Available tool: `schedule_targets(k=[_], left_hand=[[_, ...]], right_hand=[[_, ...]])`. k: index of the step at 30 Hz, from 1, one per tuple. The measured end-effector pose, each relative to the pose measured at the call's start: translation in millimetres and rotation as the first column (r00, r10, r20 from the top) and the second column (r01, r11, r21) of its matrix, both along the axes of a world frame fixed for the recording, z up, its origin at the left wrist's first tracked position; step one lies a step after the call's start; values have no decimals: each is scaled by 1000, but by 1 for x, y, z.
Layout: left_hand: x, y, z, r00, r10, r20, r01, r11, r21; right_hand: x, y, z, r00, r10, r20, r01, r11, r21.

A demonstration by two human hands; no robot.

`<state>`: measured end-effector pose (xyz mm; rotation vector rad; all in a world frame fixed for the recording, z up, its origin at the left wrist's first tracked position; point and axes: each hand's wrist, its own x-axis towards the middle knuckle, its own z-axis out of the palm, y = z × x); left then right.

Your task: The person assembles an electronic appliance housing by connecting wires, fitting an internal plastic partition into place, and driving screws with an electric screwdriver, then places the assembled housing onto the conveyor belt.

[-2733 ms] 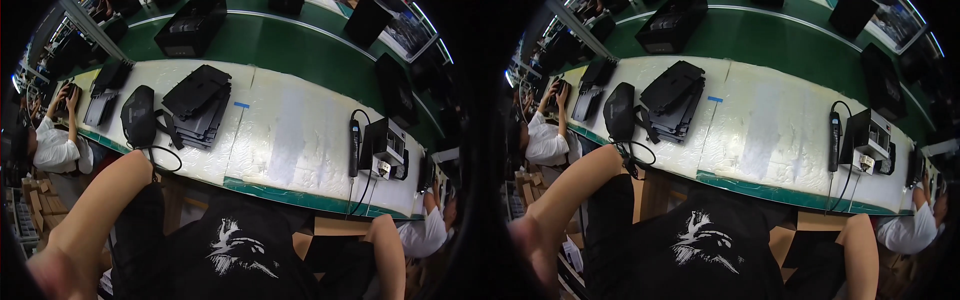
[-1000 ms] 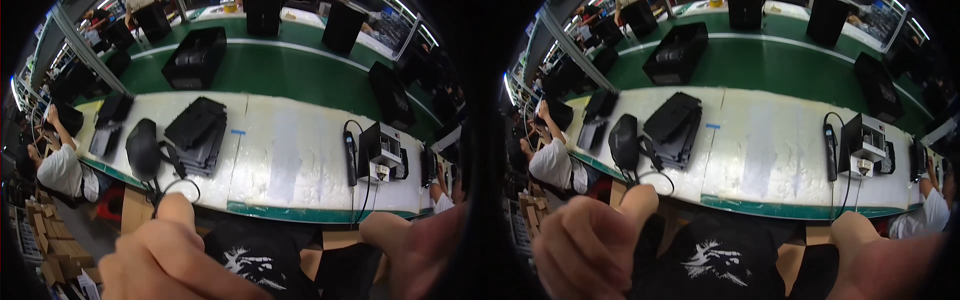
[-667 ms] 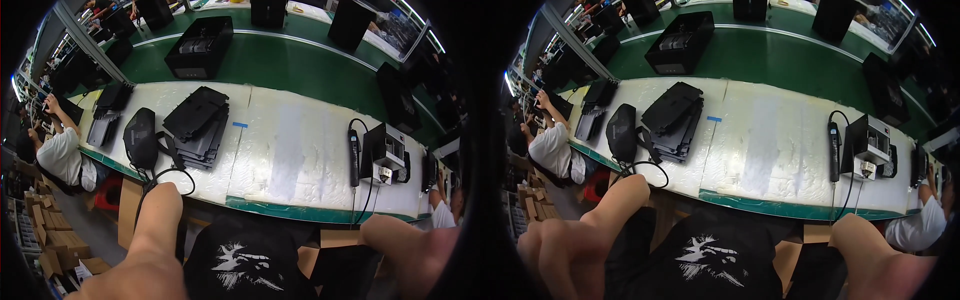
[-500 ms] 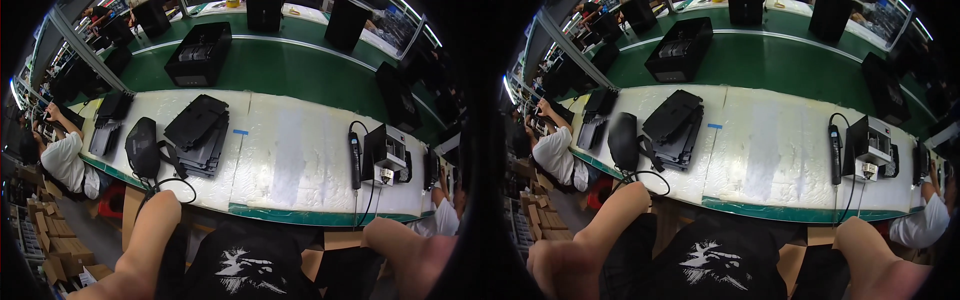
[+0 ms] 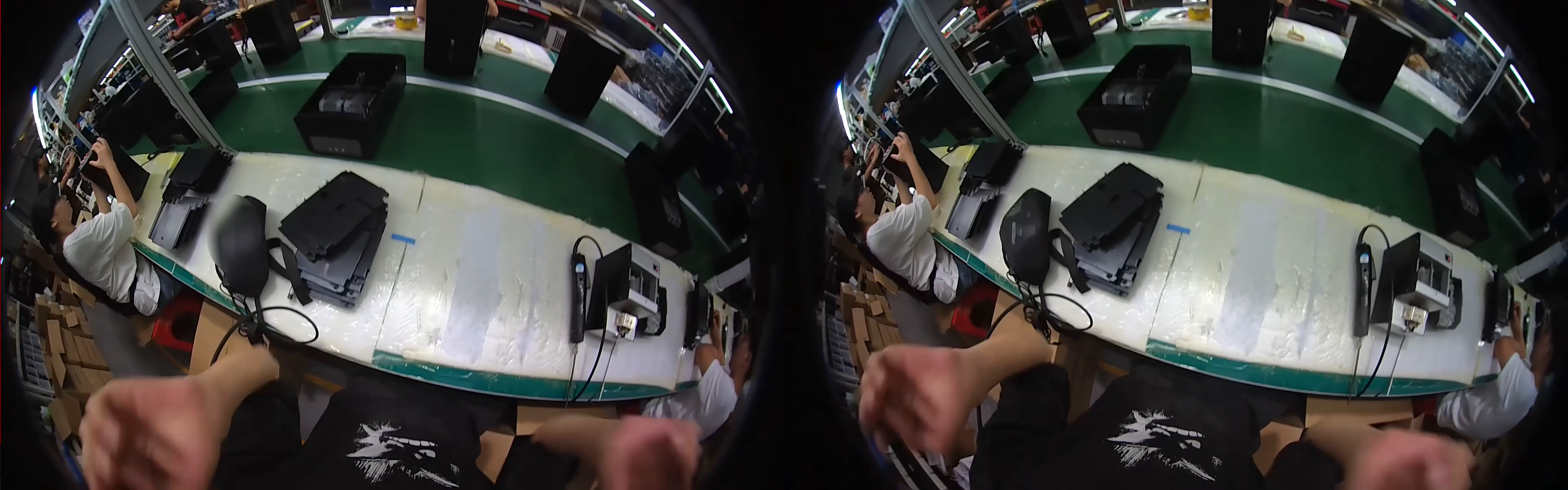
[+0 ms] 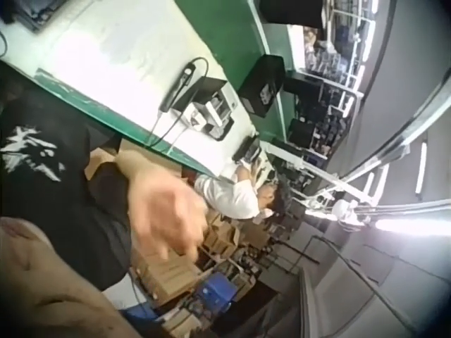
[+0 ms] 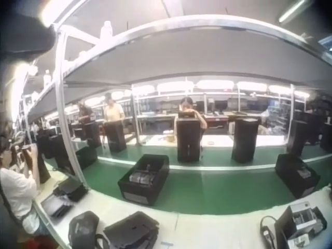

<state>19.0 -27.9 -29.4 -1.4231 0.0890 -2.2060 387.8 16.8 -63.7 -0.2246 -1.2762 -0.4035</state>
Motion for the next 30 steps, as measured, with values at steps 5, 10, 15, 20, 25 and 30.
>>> schedule_targets(k=[5,10,15,20,25,30], left_hand=[[-76,-17,-107,740,672,-26,-542,574,-614],[-93,-73,-144,392,868,305,-222,411,-884],[-44,-18,-203,600,636,486,66,566,-822],[34,69,-182,738,199,645,496,487,-719],[46,82,-191,834,132,537,442,423,-791],[46,60,-215,821,237,520,406,399,-822]], right_hand=[[-16,30,-212,988,-151,-40,-23,109,-994],[-28,12,-279,980,-187,73,82,39,-996],[-51,50,-266,995,-95,18,17,-7,-1000],[-74,59,-249,991,95,95,88,77,-993],[-138,12,-155,817,548,181,-97,439,-893],[-222,-29,-99,235,947,220,-269,281,-921]])
